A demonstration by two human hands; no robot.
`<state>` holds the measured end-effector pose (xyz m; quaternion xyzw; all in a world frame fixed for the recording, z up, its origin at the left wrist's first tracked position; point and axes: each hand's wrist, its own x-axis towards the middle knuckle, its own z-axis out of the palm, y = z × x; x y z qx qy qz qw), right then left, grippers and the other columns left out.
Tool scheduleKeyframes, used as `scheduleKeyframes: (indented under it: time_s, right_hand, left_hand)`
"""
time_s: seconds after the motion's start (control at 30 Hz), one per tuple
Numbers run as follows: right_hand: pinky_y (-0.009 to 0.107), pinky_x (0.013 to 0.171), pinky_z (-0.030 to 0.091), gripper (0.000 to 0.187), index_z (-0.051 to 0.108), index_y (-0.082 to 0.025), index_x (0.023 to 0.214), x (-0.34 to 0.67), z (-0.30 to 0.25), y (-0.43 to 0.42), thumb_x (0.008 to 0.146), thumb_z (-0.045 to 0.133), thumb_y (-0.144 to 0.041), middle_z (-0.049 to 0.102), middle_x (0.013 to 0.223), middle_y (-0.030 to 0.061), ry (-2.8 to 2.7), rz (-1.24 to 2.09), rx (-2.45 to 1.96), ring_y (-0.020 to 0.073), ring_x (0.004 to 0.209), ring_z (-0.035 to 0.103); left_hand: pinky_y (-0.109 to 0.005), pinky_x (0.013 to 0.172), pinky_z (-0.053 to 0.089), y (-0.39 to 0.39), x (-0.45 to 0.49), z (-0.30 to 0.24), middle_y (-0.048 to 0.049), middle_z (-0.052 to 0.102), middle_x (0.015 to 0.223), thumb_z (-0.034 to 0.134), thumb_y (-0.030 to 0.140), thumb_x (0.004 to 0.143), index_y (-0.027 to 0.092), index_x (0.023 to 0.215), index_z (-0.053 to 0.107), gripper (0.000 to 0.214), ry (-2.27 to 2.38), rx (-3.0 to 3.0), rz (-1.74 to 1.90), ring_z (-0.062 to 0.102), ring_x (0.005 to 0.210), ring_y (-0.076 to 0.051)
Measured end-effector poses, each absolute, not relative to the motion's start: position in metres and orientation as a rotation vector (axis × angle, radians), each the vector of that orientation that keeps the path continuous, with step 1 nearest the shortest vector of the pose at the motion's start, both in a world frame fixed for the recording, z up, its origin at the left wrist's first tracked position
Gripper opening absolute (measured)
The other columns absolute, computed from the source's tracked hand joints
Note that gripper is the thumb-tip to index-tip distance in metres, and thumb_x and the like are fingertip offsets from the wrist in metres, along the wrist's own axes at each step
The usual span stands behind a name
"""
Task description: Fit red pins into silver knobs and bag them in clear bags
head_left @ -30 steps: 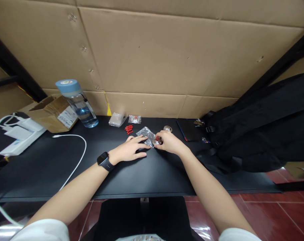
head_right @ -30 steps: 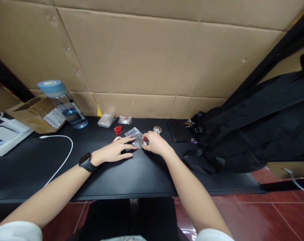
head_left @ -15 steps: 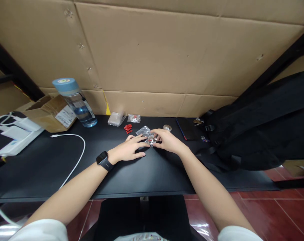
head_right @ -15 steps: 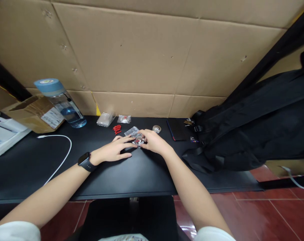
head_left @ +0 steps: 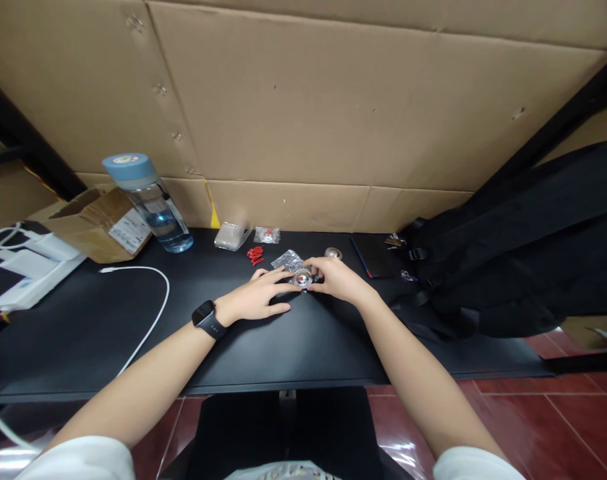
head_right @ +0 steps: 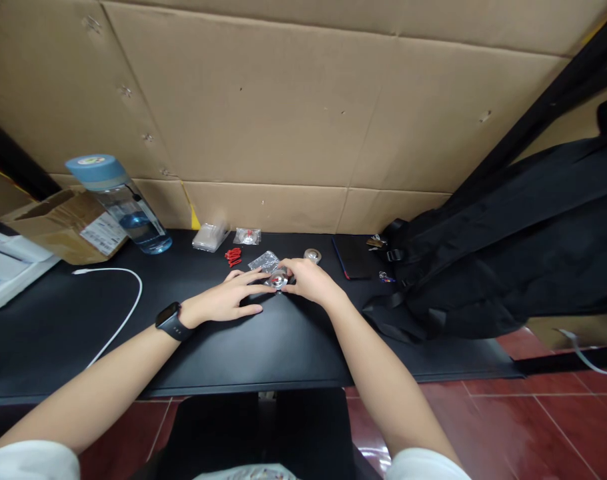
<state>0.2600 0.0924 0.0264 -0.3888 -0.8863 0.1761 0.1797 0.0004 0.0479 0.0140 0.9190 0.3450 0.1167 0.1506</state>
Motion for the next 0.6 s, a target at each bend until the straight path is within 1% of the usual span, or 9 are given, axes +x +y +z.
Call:
scheduleKeyframes:
  time_s: [0.17,0.27,0.33,0.43,0.6]
  right_hand:
    - [0.025,0.069,0.042,0.045,0.067,-0.020,0.119,0.2582,0.0239,0.0924,0.077,0.083,-0.019,0.068,0.088,0.0014,-2.507,0.502,-1.088,0.0149,0.074,0.060]
    - [0.024,0.069,0.042,0.040,0.068,-0.020,0.118,0.2571,0.0241,0.0913,0.080,0.081,-0.019,0.068,0.089,0.0020,-2.512,0.490,-1.093,0.0149,0.075,0.059]
    - [0.025,0.070,0.042,0.042,0.067,-0.020,0.119,0.2563,0.0243,0.0907,0.080,0.081,-0.019,0.068,0.091,0.0027,-2.515,0.483,-1.098,0.0151,0.075,0.060]
    - [0.025,0.070,0.041,0.047,0.065,-0.021,0.124,0.2553,0.0236,0.0900,0.080,0.081,-0.019,0.068,0.092,0.0031,-2.515,0.468,-1.115,0.0159,0.077,0.060]
    - [0.025,0.068,0.040,0.051,0.060,-0.022,0.130,0.2558,0.0224,0.0895,0.082,0.080,-0.021,0.069,0.095,0.0031,-2.513,0.452,-1.147,0.0166,0.080,0.061]
  left_hand:
    - [-0.049,0.113,0.030,0.0488,0.0004,0.0140,-0.0066,0.039,0.162,0.058,0.045,0.097,0.043,0.149,0.048,0.053,0.984,2.627,0.320,0.031,0.151,-0.033]
    - [-0.050,0.113,0.030,0.0496,0.0001,0.0132,-0.0072,0.038,0.163,0.059,0.045,0.097,0.042,0.150,0.047,0.055,0.986,2.619,0.324,0.031,0.152,-0.034]
    - [-0.051,0.113,0.030,0.0500,-0.0003,0.0127,-0.0075,0.036,0.164,0.058,0.046,0.097,0.042,0.150,0.046,0.055,0.991,2.618,0.311,0.031,0.152,-0.034]
    - [-0.052,0.114,0.029,0.0504,-0.0012,0.0130,-0.0064,0.035,0.165,0.058,0.048,0.097,0.043,0.148,0.049,0.052,1.004,2.607,0.293,0.032,0.151,-0.034]
    - [-0.050,0.115,0.029,0.0503,-0.0017,0.0156,-0.0042,0.037,0.164,0.060,0.050,0.096,0.043,0.142,0.057,0.047,1.002,2.584,0.311,0.033,0.150,-0.034]
